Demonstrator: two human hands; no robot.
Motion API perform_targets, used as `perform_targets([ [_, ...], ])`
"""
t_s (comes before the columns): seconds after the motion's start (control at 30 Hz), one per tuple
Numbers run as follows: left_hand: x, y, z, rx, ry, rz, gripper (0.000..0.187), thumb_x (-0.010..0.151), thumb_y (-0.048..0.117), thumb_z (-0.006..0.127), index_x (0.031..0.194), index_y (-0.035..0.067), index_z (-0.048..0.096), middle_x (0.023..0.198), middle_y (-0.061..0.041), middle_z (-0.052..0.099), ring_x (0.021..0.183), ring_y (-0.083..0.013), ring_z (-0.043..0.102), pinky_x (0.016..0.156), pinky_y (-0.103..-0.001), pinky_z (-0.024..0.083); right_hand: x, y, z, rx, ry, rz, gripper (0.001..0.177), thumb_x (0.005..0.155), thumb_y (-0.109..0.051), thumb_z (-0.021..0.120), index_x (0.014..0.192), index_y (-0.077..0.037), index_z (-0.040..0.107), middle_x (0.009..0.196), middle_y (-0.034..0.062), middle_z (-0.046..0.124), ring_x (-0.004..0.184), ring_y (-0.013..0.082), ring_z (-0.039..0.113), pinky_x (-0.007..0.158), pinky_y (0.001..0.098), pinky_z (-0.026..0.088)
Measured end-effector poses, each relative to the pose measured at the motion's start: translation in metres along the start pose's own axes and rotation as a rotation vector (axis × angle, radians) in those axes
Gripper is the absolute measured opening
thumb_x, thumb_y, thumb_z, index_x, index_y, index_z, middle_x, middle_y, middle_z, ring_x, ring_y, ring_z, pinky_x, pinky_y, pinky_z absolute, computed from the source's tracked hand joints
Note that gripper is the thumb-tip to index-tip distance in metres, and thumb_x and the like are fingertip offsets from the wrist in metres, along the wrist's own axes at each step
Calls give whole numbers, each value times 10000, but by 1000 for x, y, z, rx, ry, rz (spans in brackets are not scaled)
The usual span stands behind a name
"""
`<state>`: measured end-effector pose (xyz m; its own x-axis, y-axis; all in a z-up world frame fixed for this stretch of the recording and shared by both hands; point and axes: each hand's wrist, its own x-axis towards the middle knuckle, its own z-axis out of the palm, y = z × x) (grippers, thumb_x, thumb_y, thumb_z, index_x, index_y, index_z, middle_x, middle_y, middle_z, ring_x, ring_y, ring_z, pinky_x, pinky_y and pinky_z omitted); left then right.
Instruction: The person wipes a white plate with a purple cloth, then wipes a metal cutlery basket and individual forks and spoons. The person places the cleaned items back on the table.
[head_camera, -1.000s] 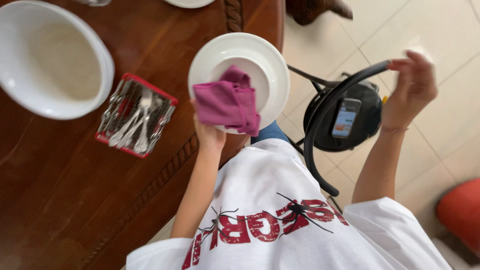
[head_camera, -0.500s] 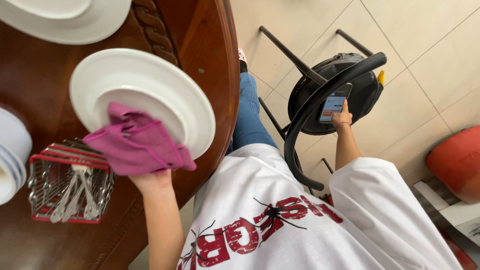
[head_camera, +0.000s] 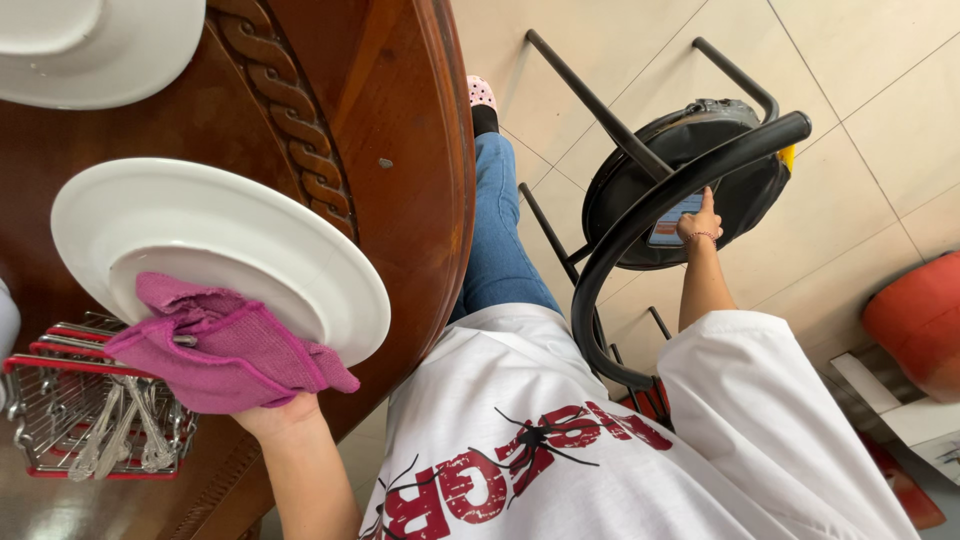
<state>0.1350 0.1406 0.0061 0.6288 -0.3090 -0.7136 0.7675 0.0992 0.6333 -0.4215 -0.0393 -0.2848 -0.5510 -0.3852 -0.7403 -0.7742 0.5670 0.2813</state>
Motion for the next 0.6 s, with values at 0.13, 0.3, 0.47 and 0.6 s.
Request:
perform_targets([
  [0.13, -6, -2, -8, 7, 46, 6, 565, 1102, 483, 470, 1550, 138, 491, 1571, -82, 546, 1477, -297, 528, 1293, -522, 436, -6, 6, -15, 129, 4, 78, 870, 883, -91, 576, 1654, -333, 253, 1488, 213, 551, 1368, 372, 539, 1147, 431, 432],
  [0.3, -19, -6, -18, -3, -69, 37, 557, 1120, 479, 471, 1566, 146, 475, 1529, -75, 552, 1416, -277, 540, 1240, -484, 438, -9, 21, -48, 359, 194, -45, 774, 885, -16, 505, 1618, -148, 294, 1548, 224, 478, 1427, 328, 483, 1182, 359, 371],
  [0.47, -35, -8, -18, 13, -76, 32, 559, 1104, 473, 457, 1557, 147, 431, 1558, -70, 531, 1458, -276, 537, 1261, -487, 461, -10, -9, -138, 544, 707, -529, 626, 969, 80, 475, 1576, -69, 464, 1537, 123, 567, 1162, 151, 622, 1085, 326, 488],
  [0.6, -37, -14, -18, -22, -80, 25, 571, 1088, 467, 439, 1550, 133, 409, 1547, -88, 518, 1445, -278, 539, 1219, -478, 448, -95, -91, -199, 749, 575, -1077, 731, 889, 156, 471, 1572, -96, 528, 1574, 86, 599, 1216, 188, 614, 1007, 296, 540],
])
